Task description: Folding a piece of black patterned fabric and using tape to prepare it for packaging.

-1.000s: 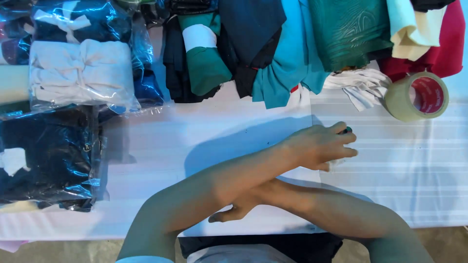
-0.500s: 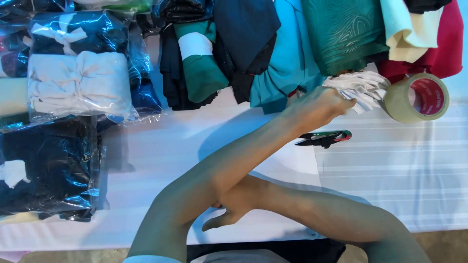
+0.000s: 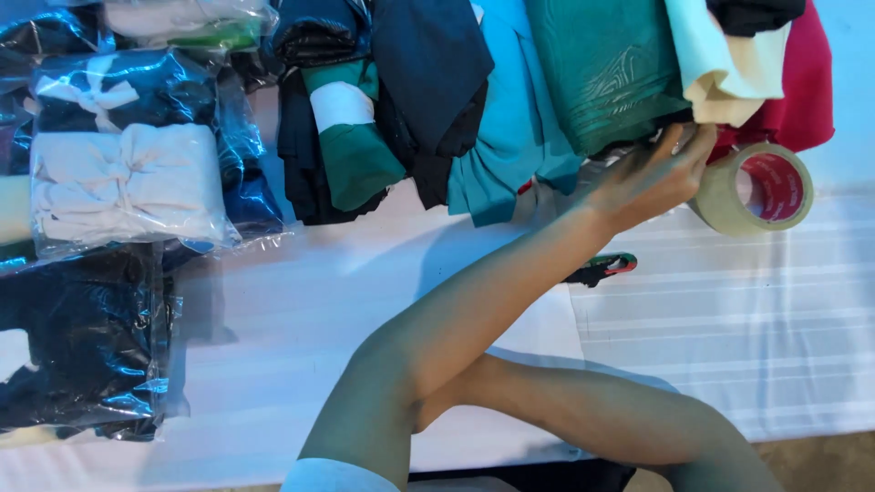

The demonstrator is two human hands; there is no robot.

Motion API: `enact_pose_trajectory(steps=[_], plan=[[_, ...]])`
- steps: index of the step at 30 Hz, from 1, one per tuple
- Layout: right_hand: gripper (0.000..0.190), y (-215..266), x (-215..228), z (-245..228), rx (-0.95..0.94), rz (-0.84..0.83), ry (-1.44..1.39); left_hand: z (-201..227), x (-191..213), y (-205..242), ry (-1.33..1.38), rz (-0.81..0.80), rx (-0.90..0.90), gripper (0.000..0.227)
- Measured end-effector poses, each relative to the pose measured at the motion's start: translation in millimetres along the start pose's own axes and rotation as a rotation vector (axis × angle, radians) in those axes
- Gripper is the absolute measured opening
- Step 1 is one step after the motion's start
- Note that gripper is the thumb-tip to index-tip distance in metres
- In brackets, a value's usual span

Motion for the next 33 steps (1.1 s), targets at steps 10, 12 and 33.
enact_pose_trajectory(steps=[10,12,33], plan=[[0.044,-8,-3,-15,0.020,0.024,0.047,6,-41,20,0.014,-0.085,0.265,0.035],[0.044,-7,-5,-20,0.028,0.032,0.056,22,-74,31,0.053,-0.137,0.267,0.053],[0.030,-25,40,2,-0.078,0.262,0.256,-226,183,308,0.390,-0.318,0.641,0.018]])
Point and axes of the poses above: each hand's wrist, its own y-axis away from the middle knuckle, its own x-axis out of the back of the hand, z = x × y, the point moved 10 cm from there along -y, towards the middle knuckle, and after that the axes turned 13 degrees about -z, right-handed, at the moved point
